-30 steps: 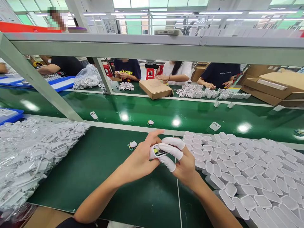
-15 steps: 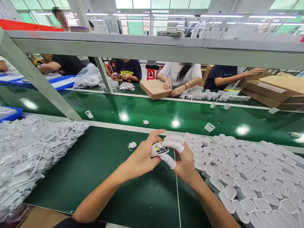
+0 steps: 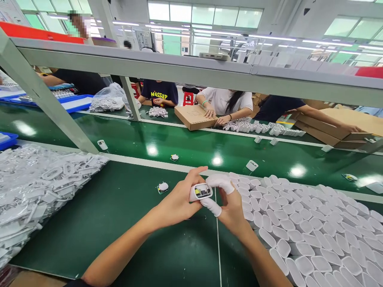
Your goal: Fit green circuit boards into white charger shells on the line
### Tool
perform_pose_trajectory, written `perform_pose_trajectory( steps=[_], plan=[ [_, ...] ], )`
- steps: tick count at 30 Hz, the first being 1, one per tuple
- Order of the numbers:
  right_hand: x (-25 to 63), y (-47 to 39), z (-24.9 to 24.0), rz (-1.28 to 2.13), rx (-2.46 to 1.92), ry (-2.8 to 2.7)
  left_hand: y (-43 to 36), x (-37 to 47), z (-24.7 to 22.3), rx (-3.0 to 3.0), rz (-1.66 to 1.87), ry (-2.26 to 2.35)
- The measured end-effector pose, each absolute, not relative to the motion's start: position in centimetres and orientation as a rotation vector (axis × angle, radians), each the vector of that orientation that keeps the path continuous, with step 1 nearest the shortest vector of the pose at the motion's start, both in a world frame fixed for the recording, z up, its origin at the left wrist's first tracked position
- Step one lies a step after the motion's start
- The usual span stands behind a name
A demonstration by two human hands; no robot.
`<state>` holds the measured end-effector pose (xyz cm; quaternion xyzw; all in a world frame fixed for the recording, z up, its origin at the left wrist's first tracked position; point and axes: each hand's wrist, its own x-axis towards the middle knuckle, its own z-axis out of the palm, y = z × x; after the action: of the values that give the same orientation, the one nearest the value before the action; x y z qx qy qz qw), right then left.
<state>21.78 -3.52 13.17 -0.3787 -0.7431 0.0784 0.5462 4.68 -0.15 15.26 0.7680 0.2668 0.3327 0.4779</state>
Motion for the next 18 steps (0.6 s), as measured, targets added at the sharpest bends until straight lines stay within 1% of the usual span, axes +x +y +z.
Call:
perform_pose_trajectory(
  steps=[6, 12, 15, 18],
  plan=[
    [21.7, -3.3, 12.8, 0.038, -0.893, -1.834, -0.3, 5.2, 14.9, 1.775, 0.883, 0.674],
    [21.9, -3.7, 13.7, 0.145, -0.837, -2.050, 0.0, 5.6, 14.9, 1.792, 0.749, 0.680],
    [22.6, -3.2, 12.9, 0.146, -0.979, -2.101, 1.1, 4.9, 14.8, 1.897, 0.614, 0.735],
    [23.4, -0.5, 11.4, 0.118, -1.252, -2.055, 3.0, 2.8, 14.7, 2.149, 0.567, 0.940]
  ],
)
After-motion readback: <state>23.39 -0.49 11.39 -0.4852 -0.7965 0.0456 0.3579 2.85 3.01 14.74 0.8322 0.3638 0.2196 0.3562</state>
